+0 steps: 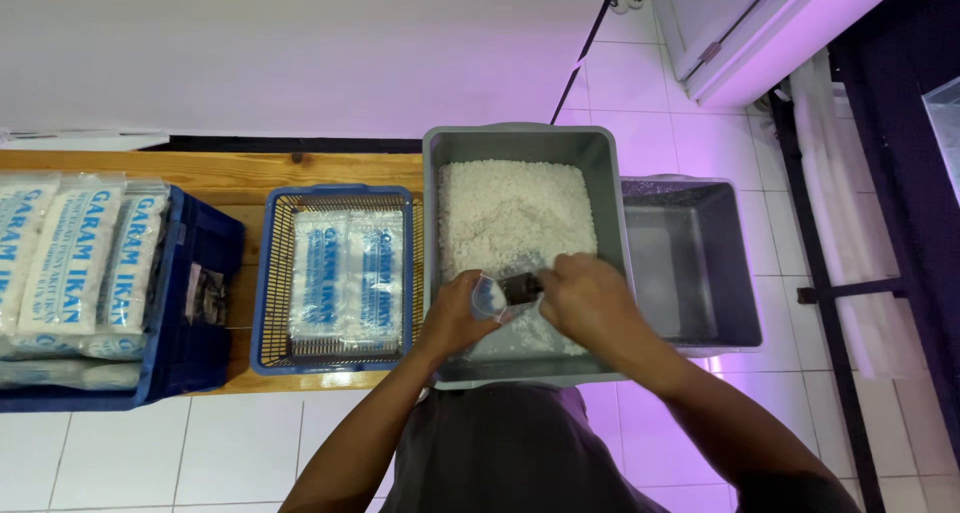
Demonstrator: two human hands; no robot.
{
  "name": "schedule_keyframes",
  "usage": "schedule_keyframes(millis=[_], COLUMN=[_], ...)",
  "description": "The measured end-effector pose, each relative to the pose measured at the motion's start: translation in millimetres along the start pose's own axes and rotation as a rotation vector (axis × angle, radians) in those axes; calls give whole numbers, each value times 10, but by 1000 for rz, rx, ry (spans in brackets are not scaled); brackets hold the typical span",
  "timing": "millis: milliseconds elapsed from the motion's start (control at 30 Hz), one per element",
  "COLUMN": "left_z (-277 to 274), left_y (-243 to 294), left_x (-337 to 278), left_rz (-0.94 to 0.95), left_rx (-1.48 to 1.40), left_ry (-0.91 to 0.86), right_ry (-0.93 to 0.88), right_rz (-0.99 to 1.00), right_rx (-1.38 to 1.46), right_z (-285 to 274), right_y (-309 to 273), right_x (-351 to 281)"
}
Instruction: The person scoops salt from a large bin into small plastic bags using a hand scoop, then seals the bags and places them into a blue crate.
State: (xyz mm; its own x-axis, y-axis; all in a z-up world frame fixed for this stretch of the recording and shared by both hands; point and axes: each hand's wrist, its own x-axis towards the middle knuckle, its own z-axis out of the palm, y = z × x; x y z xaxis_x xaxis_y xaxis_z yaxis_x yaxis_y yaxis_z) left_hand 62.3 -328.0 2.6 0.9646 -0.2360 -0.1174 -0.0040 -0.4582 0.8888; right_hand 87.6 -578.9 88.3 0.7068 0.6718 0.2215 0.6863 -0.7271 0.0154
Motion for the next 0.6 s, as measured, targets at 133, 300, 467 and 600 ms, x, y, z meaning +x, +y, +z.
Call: schedule_keyframes(millis=[133,300,467,600], left_z=[-21,-14,89,147], left_y=[71,24,-225,-332], left_x=[-8,4,36,45], left_rz=[-7,-20,59,101], left_rx=[8,-28,-24,-23], left_ry=[-4,24,97,139], right_ry=[44,81,-390,-879], right_rz=[-107,55,495,606], right_rx=[-173,-189,119,415], right_z=[140,52,462,1261], right_y=[-176,-42,144,67], right_x=[-4,-158,-376,-650])
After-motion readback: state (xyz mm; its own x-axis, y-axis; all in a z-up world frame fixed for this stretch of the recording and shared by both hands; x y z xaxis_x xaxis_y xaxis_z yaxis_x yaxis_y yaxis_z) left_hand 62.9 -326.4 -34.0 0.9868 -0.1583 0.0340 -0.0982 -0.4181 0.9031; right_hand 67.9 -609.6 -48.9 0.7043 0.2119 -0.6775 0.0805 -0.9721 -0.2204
